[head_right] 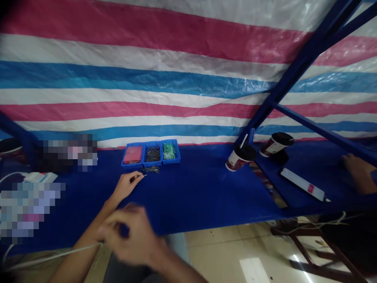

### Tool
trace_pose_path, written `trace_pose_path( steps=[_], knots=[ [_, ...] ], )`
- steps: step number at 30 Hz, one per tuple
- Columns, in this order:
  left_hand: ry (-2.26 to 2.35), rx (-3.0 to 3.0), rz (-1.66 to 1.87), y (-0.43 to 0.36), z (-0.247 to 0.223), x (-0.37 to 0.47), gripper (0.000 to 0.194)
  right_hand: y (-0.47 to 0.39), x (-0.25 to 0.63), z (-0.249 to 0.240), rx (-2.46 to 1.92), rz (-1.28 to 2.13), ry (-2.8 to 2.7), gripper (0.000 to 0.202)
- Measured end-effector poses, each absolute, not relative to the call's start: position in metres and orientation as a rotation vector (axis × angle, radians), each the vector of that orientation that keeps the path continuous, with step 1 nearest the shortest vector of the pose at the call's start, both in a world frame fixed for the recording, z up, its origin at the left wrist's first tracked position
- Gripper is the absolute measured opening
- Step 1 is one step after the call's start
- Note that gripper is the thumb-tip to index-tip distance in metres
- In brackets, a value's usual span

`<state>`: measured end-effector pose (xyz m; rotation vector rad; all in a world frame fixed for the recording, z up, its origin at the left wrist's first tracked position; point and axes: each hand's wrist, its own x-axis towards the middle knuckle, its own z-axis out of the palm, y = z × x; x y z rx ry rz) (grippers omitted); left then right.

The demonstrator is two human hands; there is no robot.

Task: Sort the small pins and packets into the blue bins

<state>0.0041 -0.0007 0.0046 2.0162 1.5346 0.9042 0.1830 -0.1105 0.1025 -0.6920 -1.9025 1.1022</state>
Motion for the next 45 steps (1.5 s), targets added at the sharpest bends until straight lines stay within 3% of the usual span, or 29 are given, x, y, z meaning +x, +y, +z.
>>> trace_pose_path(
  steps=[6,10,18,45],
  knots=[
    [1.457,2.002,1.006,-0.001,0.008,0.005,0.026,0.002,0.203,0.068,-0.974,0.428,-2.145,0.013],
    [1.470,1.991,1.049,-0.001,0.006,0.006,0.023,0.030,0.202,0.041,-0.967,0.274,-2.276,0.013],
    [1.447,2.015,1.099,-0.003,0.007,0.006,0.021,0.017,0.198,0.013,-0.992,0.304,-2.244,0.017],
    [1.393,2.016,1.032,-0.004,0.008,0.005,0.025,0.019,0.194,0.004,-0.963,0.421,-2.129,0.013]
  ],
)
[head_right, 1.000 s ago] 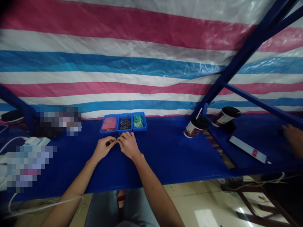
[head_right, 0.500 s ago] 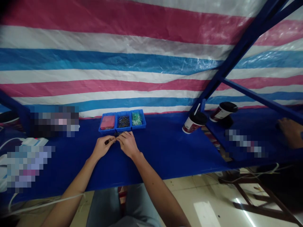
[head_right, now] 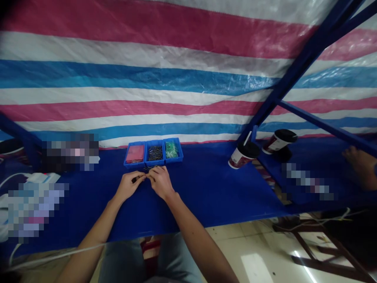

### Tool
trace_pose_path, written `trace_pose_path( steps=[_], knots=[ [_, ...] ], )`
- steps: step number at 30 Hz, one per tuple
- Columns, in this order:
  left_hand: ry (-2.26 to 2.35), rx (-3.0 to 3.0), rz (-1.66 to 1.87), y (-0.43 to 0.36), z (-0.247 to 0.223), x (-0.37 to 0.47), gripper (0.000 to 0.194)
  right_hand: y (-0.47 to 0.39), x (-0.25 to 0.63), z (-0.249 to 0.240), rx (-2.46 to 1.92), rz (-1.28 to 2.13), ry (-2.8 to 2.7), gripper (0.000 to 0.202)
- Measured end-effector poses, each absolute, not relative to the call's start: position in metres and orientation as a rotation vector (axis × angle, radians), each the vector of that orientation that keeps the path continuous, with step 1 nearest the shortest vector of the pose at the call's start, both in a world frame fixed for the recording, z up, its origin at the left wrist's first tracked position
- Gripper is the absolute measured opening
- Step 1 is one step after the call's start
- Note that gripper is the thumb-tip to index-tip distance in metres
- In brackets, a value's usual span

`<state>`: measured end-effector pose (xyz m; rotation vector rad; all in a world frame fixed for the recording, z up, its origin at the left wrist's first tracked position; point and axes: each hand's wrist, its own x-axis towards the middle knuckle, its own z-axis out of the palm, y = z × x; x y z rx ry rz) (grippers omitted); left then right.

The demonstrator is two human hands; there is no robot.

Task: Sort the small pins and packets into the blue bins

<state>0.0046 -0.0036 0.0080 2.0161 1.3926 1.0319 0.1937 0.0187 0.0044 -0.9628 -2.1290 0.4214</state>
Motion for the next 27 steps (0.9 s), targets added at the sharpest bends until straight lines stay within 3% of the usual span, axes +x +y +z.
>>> trace_pose_path(
  steps=[27],
  knots=[
    [1.457,1.971,1.068,-0.0028,0.0081,0.0068,0.027,0.0172,0.1952,0.0110,-1.012,0.459,-2.137,0.011]
  ],
)
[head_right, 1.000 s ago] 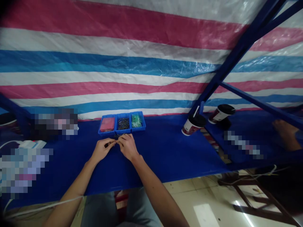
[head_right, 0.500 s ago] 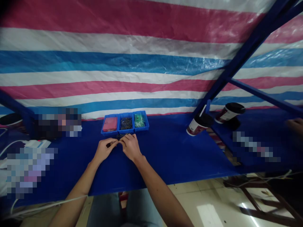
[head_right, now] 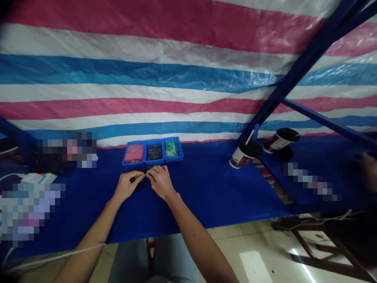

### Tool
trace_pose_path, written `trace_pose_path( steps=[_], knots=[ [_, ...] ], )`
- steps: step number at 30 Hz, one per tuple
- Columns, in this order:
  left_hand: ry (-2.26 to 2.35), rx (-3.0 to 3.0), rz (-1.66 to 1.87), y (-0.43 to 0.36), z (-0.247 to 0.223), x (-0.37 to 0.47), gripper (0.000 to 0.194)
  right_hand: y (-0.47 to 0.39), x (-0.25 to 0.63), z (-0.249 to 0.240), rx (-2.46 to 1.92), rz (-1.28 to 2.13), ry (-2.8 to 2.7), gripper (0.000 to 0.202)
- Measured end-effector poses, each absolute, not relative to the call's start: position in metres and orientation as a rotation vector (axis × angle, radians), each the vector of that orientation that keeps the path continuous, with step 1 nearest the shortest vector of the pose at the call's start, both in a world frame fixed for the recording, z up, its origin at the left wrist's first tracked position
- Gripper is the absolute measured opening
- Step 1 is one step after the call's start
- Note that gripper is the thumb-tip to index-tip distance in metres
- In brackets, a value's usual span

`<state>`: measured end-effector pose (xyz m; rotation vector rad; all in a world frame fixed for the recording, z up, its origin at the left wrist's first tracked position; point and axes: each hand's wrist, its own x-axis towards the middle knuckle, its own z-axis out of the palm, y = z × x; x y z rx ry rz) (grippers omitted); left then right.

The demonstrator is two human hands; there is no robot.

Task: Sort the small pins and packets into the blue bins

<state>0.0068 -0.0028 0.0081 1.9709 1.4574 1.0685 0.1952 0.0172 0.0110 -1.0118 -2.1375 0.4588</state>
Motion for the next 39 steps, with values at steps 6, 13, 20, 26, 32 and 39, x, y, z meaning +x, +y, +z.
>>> trace_pose_path(
  steps=[6,13,20,26,32,39],
  knots=[
    [1.458,1.966,1.081,-0.0019,0.0049,0.0061,0.024,0.0165,0.1961,0.0121,-1.012,0.467,-2.132,0.012],
    [1.460,1.971,1.073,-0.0023,0.0065,0.0060,0.024,0.0166,0.1957,0.0112,-1.019,0.459,-2.141,0.012],
    [1.446,1.972,1.059,-0.0042,0.0088,0.0066,0.024,0.0158,0.1970,0.0126,-1.005,0.428,-2.138,0.012],
    [1.431,1.977,1.063,-0.0050,0.0114,0.0076,0.027,0.0156,0.1966,0.0123,-1.028,0.383,-2.151,0.014],
    [1.422,1.978,1.077,-0.0036,0.0088,0.0062,0.026,0.0151,0.1960,0.0106,-1.038,0.331,-2.159,0.016],
    [1.418,1.947,1.092,-0.0047,0.0117,0.0055,0.028,0.0118,0.1918,0.0079,-1.051,0.265,-2.146,0.021]
  ],
)
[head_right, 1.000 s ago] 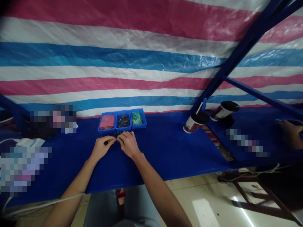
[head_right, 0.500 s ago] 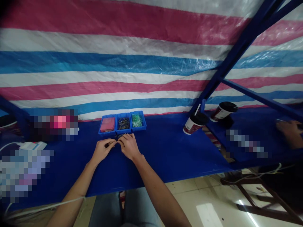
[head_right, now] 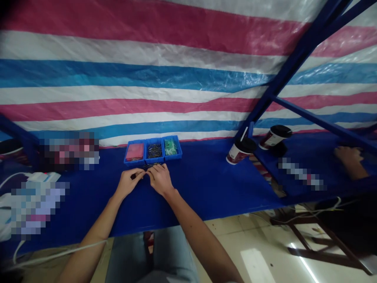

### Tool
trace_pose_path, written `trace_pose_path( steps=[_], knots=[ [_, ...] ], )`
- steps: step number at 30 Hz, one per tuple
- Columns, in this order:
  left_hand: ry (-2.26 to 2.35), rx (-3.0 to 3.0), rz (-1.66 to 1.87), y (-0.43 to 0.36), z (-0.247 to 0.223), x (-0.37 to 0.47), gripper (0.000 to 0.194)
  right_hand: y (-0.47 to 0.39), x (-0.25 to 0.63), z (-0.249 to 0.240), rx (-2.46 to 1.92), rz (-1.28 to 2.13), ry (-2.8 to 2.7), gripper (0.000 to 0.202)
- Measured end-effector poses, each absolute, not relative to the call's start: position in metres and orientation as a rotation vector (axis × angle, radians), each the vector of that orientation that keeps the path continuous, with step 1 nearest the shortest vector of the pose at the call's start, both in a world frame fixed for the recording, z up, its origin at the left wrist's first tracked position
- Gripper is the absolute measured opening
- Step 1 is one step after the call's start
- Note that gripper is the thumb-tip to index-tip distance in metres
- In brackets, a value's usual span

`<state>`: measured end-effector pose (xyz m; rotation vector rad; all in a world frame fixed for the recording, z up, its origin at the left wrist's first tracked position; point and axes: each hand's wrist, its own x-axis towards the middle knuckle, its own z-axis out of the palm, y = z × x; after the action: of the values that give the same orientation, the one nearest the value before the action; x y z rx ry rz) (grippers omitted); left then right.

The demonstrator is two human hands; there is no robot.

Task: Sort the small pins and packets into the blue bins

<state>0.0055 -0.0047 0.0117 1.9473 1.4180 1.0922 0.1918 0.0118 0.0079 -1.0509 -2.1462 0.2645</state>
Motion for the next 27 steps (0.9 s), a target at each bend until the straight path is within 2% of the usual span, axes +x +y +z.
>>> trace_pose_path(
  steps=[12,27],
  knots=[
    [1.417,1.939,1.096,-0.005,0.010,0.004,0.021,0.018,0.190,-0.007,-0.916,0.396,-2.043,0.020],
    [1.435,1.953,1.096,-0.005,0.013,0.005,0.023,0.018,0.190,-0.003,-0.887,0.383,-2.027,0.021]
  ],
)
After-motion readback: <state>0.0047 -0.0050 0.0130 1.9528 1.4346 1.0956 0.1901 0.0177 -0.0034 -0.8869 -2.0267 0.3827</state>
